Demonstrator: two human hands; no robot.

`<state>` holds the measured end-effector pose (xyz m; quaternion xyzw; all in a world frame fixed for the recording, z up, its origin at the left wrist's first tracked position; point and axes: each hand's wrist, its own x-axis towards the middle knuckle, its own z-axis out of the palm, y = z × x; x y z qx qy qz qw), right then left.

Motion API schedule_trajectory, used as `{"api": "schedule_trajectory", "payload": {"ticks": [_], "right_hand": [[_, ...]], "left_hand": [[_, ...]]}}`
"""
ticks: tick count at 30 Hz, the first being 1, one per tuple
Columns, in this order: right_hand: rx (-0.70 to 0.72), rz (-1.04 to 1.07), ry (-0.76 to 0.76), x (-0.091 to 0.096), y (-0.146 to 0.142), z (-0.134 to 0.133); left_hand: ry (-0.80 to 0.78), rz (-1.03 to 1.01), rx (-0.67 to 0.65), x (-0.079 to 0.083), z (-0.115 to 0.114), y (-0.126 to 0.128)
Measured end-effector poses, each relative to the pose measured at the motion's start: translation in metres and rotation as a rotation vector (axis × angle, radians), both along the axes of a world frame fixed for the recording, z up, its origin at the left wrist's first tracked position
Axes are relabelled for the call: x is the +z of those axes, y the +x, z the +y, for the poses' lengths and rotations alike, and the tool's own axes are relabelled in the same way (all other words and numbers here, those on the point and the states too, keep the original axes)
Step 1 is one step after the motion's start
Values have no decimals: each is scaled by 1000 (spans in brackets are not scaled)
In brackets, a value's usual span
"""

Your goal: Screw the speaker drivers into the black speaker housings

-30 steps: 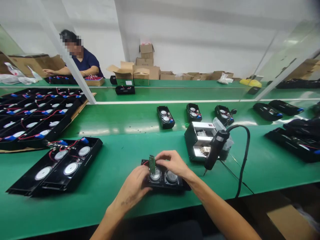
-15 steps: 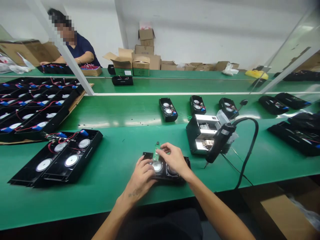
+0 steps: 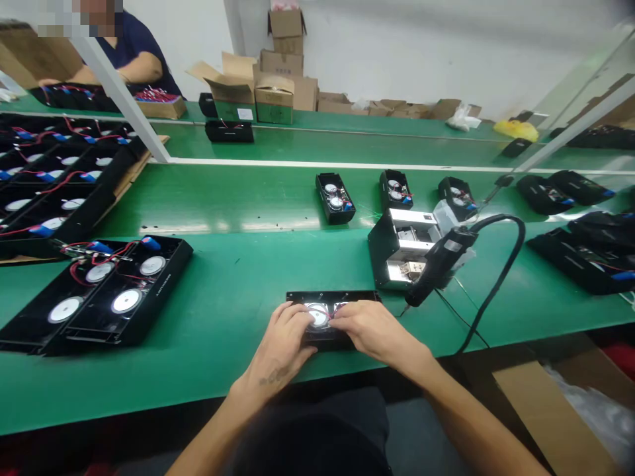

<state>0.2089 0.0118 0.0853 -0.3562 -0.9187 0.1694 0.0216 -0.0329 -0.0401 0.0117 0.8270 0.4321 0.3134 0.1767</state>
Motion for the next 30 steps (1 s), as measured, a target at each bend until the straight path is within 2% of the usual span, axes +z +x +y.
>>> {"api": "schedule_trajectory", "payload": {"ticks": [3, 9, 13, 20, 23, 27, 30], "right_hand": [[23, -144, 21, 2, -14, -7], [63, -206, 45, 2, -20, -13], [77, -170, 8, -2, -15, -15], [76, -26, -139, -7, -5, -9], [80, -43, -118, -6, -7, -15], [76, -161, -14, -9, -15, -26], [44, -110, -76, -12, -16, -20]], "left_hand": [[7, 76, 7, 5, 3, 2], [16, 96, -23, 6, 7, 3], [25, 109, -41, 7, 9, 3], [55, 204, -114, 15, 14, 2], [37, 217, -132, 18, 17, 1], [24, 175, -127, 15, 19, 1], [5, 168, -132, 12, 21, 1]]}}
